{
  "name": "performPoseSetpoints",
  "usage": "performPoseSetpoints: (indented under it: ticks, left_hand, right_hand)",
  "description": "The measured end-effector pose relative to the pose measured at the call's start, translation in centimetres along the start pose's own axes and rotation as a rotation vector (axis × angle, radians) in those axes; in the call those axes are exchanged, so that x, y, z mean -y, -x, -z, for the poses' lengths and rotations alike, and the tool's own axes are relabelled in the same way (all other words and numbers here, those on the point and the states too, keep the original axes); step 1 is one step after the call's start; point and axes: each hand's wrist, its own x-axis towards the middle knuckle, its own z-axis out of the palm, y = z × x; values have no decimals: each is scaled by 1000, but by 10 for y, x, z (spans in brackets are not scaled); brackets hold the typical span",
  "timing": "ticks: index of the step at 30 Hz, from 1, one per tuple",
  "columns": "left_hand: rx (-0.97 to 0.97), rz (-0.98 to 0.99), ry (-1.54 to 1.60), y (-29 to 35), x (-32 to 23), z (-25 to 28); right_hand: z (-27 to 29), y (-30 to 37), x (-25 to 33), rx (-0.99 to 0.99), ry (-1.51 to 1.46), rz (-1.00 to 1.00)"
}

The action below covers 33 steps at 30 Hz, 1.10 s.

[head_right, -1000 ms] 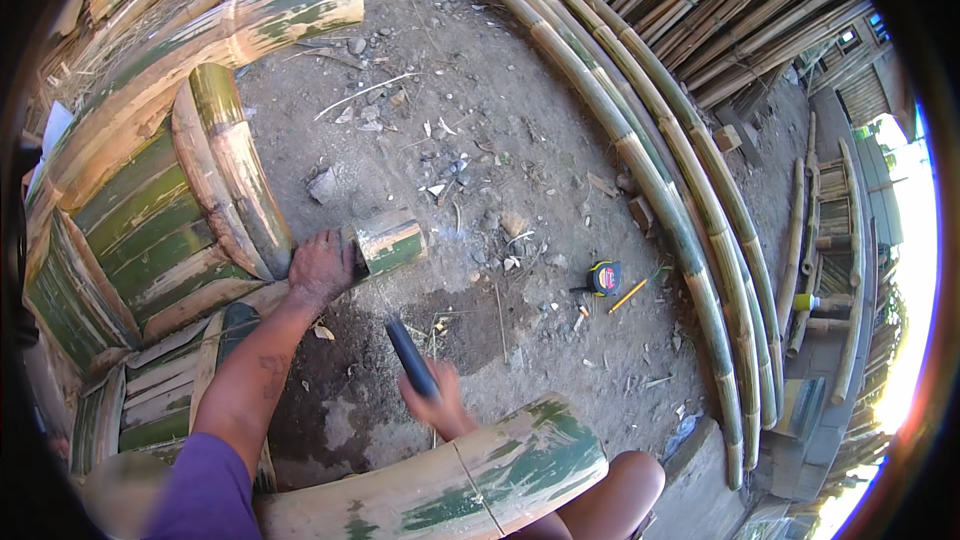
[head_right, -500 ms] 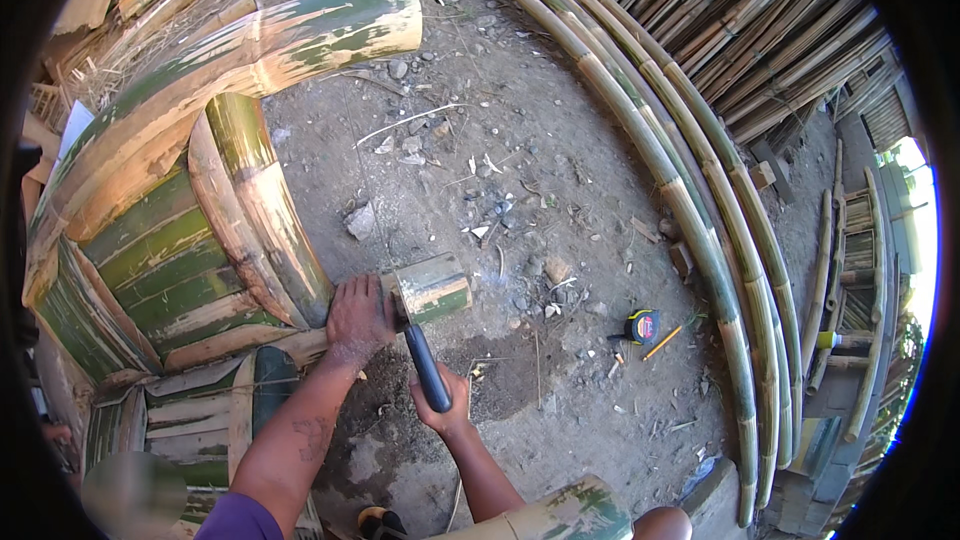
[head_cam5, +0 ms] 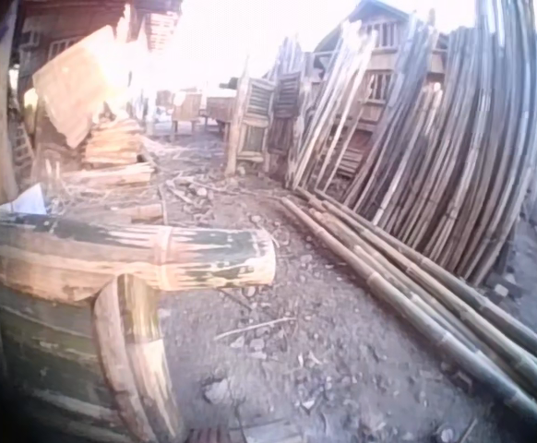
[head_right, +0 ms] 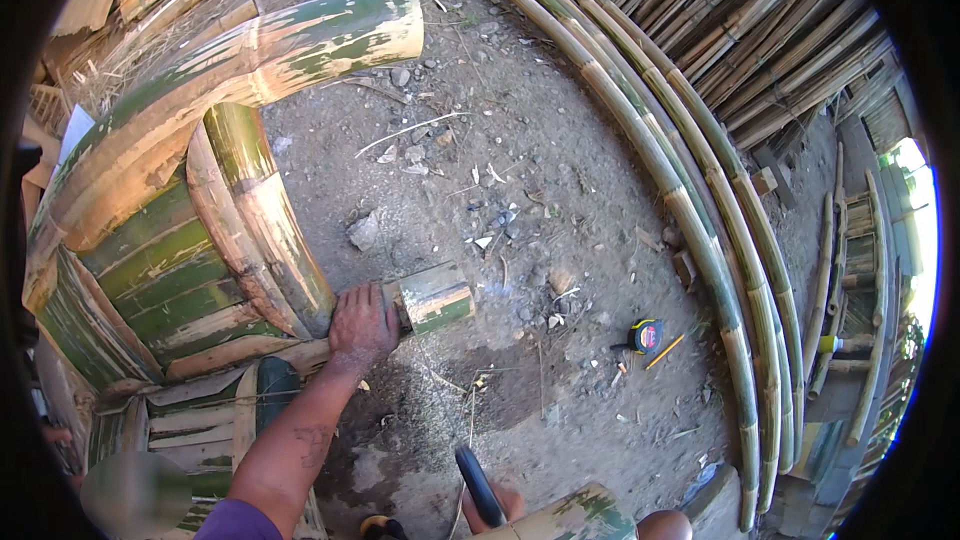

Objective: The person measures and marks a bamboo piece with a tape measure and pencil, then uses a hand saw to cut the bamboo into smaller sections. The person sits on the ground while working and later uses a hammer and a blue tool to adjust the bamboo pieces.

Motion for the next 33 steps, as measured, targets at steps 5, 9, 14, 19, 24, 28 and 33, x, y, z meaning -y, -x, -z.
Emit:
performPoseSetpoints:
  ticks: [5,9,14,19,24,28,33]
  left_hand:
    - [-29,0,-17,2,1,-8]
    - [-72,-32,-18,1,3,-10]
    - [45,-18,1,1,5,-6]
    - [-44,-22,-32,4,2,-11]
    - [-8,-20,-46,5,2,-8]
    - [33,-17,3,0,4,-2]
    - [39,11,-41,-1,-1,-1]
  right_hand:
    - [-2,-24,14,-66,-70,-51]
    - [-64,-168,56,-20,-199,492]
    - [-11,-37,16,12,-95,252]
    - [-2,-13,0,-61,-98,284]
    - [-66,-166,48,22,-219,514]
    - [-18,-55,42,-35,-82,349]
    - [0,-12,-4,-61,-87,104]
